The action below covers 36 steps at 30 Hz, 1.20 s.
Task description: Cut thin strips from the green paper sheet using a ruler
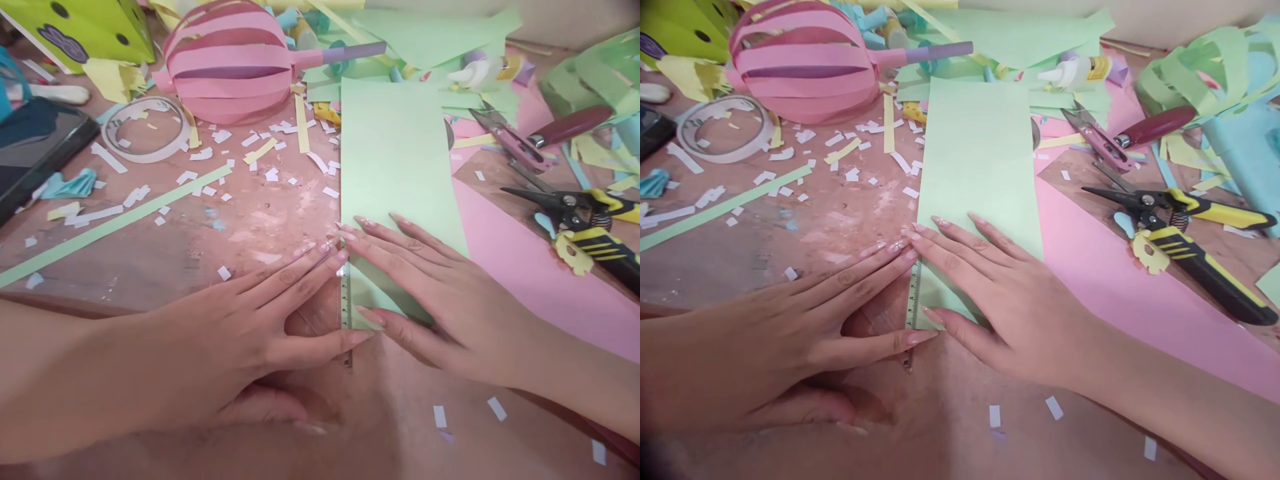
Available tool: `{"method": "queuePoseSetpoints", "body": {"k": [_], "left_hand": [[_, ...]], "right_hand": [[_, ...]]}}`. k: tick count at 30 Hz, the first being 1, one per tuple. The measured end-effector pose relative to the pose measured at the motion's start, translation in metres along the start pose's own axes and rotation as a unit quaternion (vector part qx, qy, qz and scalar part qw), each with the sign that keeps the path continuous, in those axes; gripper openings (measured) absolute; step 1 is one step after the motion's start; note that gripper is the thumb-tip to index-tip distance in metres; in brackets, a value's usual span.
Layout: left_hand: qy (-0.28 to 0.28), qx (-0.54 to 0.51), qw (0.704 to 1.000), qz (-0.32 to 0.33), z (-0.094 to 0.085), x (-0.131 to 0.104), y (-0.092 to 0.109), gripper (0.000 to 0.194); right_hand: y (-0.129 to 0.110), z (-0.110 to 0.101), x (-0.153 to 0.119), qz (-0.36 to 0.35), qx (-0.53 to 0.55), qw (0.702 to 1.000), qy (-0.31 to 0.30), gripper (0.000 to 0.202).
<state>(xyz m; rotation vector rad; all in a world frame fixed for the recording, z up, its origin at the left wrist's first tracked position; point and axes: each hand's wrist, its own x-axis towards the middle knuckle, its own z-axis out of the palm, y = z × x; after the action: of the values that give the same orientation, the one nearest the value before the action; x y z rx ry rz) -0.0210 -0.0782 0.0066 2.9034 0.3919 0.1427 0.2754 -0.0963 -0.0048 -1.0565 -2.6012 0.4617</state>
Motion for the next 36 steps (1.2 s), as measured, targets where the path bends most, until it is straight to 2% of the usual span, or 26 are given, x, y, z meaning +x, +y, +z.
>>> {"method": "queuePoseSetpoints", "body": {"k": [13,20,26,31,36], "left_hand": [[-0.009,-0.04,0.999,-0.024,0.002,-0.001,0.0,0.071],[-0.01,-0.04,0.999,-0.023,0.0,0.004,0.002,0.056],[-0.013,-0.041,0.999,-0.032,0.002,0.002,0.006,0.064],[0.004,-0.034,0.998,-0.055,0.003,0.002,0.011,0.061],[-0.005,-0.04,0.998,-0.038,0.002,0.004,0.008,0.065]], "right_hand": [[0.002,-0.001,-0.001,-0.022,-0.011,1.0,0.005,0.064],[0.001,0.0,0.0,-0.013,-0.022,1.0,0.012,0.069],[0.001,-0.001,0.002,-0.01,-0.009,1.0,0.006,0.068],[0.001,-0.002,0.003,-0.015,-0.011,1.0,-0.002,0.069],[0.001,-0.002,0.003,-0.012,-0.017,1.0,-0.005,0.068]]}}
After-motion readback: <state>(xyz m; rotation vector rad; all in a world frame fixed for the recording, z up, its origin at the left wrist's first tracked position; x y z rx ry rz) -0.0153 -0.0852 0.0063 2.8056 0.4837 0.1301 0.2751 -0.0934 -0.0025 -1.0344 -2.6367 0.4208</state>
